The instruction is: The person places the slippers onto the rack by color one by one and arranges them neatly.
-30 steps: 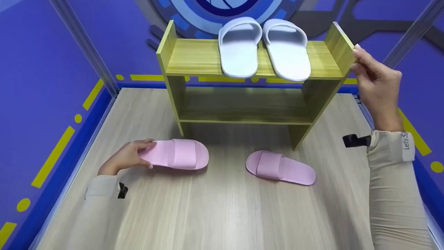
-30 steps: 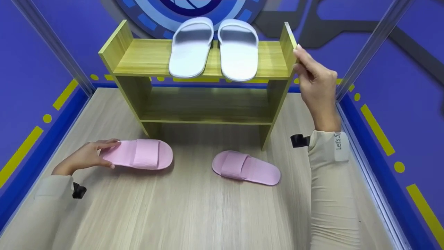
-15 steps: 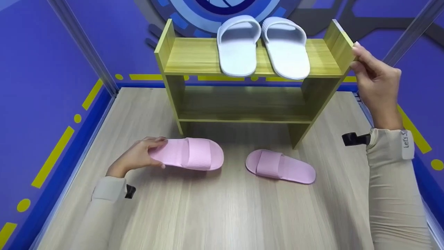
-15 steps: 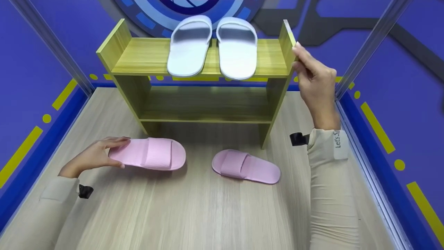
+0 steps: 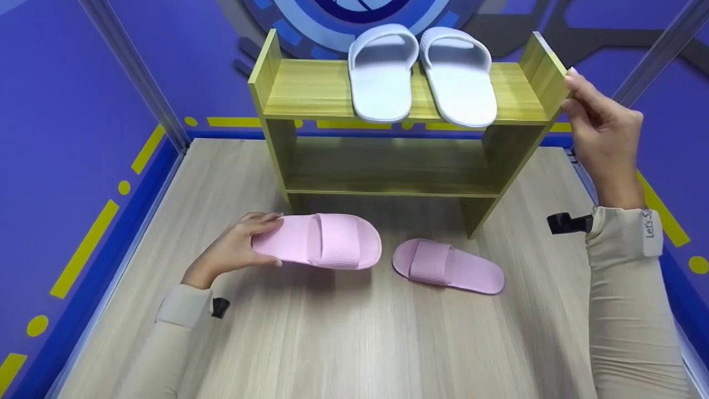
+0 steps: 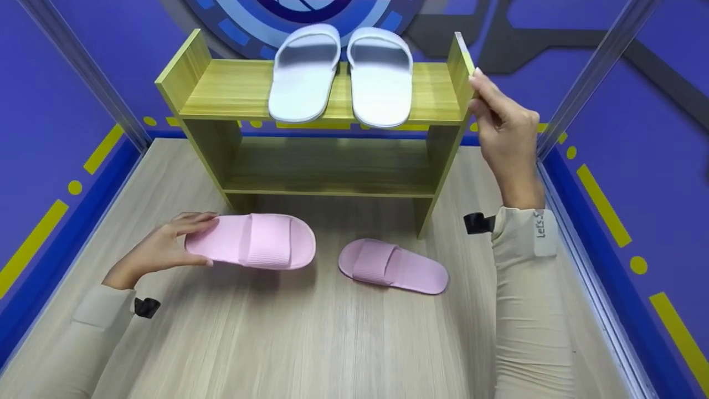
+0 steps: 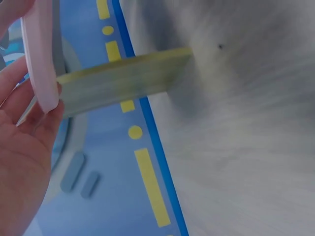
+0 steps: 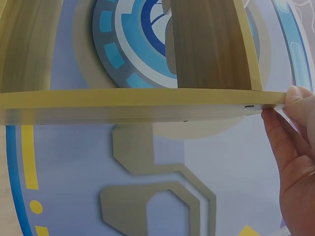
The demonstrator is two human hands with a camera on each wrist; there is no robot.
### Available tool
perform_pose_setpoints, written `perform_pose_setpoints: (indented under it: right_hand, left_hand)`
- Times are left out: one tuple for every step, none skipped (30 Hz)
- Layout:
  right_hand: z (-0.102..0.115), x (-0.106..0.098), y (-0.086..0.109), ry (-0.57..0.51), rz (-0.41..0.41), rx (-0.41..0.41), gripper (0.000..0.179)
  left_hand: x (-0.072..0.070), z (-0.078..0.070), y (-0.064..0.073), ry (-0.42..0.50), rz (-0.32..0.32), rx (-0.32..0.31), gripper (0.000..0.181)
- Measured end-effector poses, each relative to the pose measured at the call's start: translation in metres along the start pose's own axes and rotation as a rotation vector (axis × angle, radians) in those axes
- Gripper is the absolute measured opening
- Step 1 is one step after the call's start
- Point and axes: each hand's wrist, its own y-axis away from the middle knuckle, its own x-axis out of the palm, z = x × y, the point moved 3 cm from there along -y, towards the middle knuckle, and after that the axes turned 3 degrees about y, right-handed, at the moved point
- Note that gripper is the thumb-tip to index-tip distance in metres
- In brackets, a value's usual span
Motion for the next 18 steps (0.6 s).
perform_pose_setpoints:
  right_hand:
    - [0.000, 0.000, 0.000, -0.005, -0.002, 0.002, 0.034]
    - [-0.001, 0.000, 0.000, -0.019, -0.006, 0.011, 0.033]
    - [-0.001, 0.000, 0.000, -0.024, -0.009, 0.013, 0.033]
    - [-0.002, 0.000, 0.000, -0.029, -0.011, 0.014, 0.032]
    - [-0.001, 0.000, 0.000, -0.031, -0.012, 0.014, 0.032]
    - [-0.001, 0.000, 0.001, -0.022, -0.009, 0.008, 0.032]
    - [-0.001, 0.000, 0.001, -0.020, -0.008, 0.007, 0.032]
    - [-0.001, 0.000, 0.001, -0.017, -0.005, 0.006, 0.033]
    - [-0.001, 0.000, 0.001, -0.006, -0.001, 0.001, 0.033]
    - [0.000, 0.000, 0.001, -0.003, 0.003, 0.000, 0.033]
    - [0.000, 0.000, 0.001, 0.000, 0.005, 0.001, 0.033]
    - [0.000, 0.000, 0.001, 0.001, 0.007, 0.001, 0.033]
    - [0.000, 0.000, 0.001, 0.000, 0.007, 0.002, 0.033]
    - [0.000, 0.000, 0.000, 0.001, 0.008, 0.003, 0.033]
    - [0.000, 0.000, 0.000, 0.000, 0.008, 0.003, 0.033]
    - [0.000, 0.000, 0.000, -0.002, 0.009, 0.000, 0.033]
    - [0.000, 0.000, 0.000, -0.004, 0.008, 0.000, 0.033]
    - [0.000, 0.000, 0.000, -0.005, 0.007, 0.000, 0.033]
  left_hand:
    - [0.000, -0.002, -0.001, 0.002, -0.012, -0.002, 0.081]
    - [0.001, -0.003, -0.001, 0.006, -0.024, -0.003, 0.081]
    - [0.001, -0.005, -0.002, 0.011, -0.036, -0.006, 0.081]
    - [0.002, -0.007, -0.003, 0.012, -0.052, -0.005, 0.081]
    - [0.002, -0.008, -0.003, 0.010, -0.068, -0.003, 0.081]
    - [0.003, -0.010, -0.004, 0.008, -0.085, -0.004, 0.081]
    - [0.004, -0.011, -0.004, 0.007, -0.105, 0.000, 0.081]
    - [0.005, -0.013, -0.005, 0.009, -0.128, 0.005, 0.081]
    - [0.006, -0.015, -0.006, 0.009, -0.154, 0.014, 0.080]
    - [0.007, -0.016, -0.006, 0.011, -0.182, 0.024, 0.080]
    - [0.008, -0.018, -0.007, 0.014, -0.208, 0.032, 0.080]
    - [0.009, -0.019, -0.008, 0.020, -0.234, 0.040, 0.080]
    - [0.010, -0.020, -0.008, 0.023, -0.259, 0.047, 0.079]
    - [0.012, -0.021, -0.009, 0.026, -0.282, 0.052, 0.079]
    - [0.013, -0.022, -0.010, 0.028, -0.302, 0.053, 0.079]
    - [0.014, -0.022, -0.010, 0.027, -0.319, 0.051, 0.078]
    - [0.015, -0.023, -0.011, 0.024, -0.335, 0.047, 0.078]
    - [0.016, -0.024, -0.012, 0.023, -0.351, 0.040, 0.078]
